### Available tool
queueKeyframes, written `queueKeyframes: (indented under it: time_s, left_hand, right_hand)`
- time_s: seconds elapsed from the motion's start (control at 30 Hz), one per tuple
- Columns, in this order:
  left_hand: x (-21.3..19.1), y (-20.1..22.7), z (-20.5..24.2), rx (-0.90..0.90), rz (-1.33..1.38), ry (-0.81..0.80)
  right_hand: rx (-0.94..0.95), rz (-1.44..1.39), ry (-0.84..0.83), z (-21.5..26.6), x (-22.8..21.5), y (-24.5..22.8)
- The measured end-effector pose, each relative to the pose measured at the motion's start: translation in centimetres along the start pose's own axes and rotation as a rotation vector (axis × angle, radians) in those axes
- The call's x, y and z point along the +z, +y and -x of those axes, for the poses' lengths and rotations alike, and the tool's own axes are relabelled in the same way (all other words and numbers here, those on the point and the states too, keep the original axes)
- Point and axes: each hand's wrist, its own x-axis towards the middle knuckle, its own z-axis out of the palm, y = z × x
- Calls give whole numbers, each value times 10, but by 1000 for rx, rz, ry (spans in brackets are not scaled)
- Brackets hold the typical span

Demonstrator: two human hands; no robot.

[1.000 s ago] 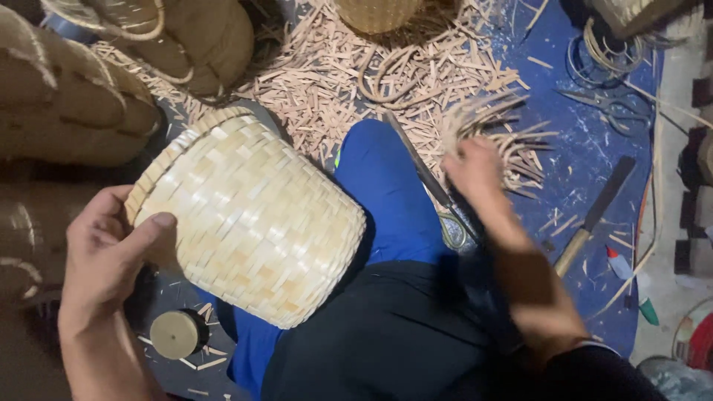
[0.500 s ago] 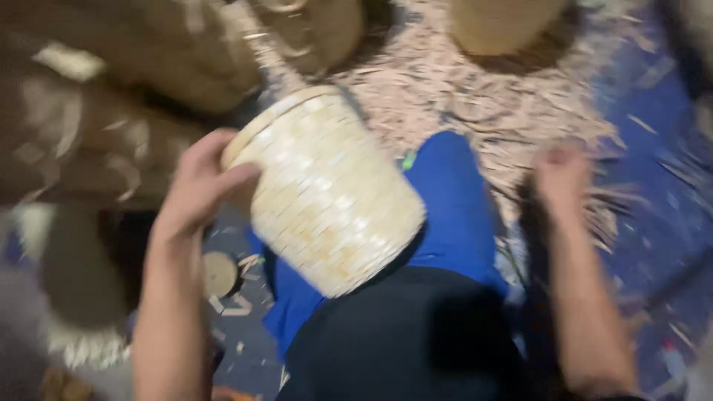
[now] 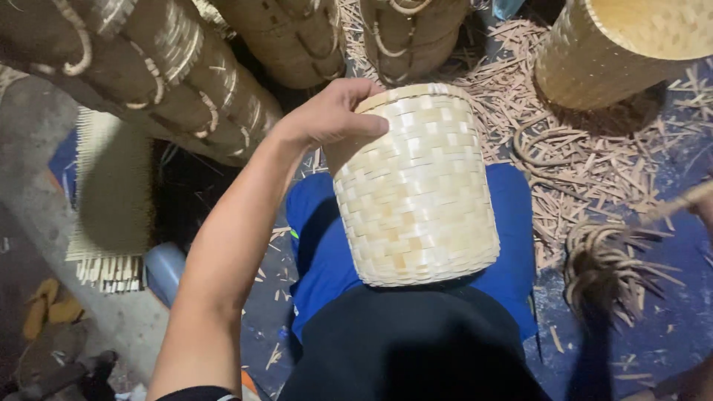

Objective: Assembling and weaving components of bamboo baskets, including fitting handles.

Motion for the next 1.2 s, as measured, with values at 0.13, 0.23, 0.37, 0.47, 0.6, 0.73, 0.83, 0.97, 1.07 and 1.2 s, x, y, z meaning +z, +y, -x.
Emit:
queueKeyframes:
  time_s: [0.13,0.23,0.37,0.47,0.6,0.73,0.83,0.97,1.07,1.2]
  left_hand:
    - [22,25,-2,140,-5,-56]
    - [45,61,7,157,-161,-143]
    - [58,84,13,182,-351,-133]
    - [59,75,14,243,-355,-145]
    - [59,63,19,201,-194,-118]
    - [59,65,28,216,-202,-84]
    - [60,67,30,208,-222,-64]
    - [59,59,28,251,-196,-75]
    - [58,55,28,267,-167,-86]
    - [56,50,27,300,-130,-110]
  right_hand:
    - [-105,121,-82,-98,-21,-182]
    - [-153,190,-107,-142,-29,-247]
    - [-489,501,-134,-190,-20,-353]
    - [-681,514,-229,-211,-3,-383]
    - [-675,256,-492,-235,29,-380]
    - [-657,35,-597,-254,59,-357]
    - [-629,-133,-602,-258,72,-354]
    - [-482,-297,-587,-248,87,-349]
    - [-395,-416,-604,-240,93,-348]
    - [-294,-559,-638,-233,93,-351]
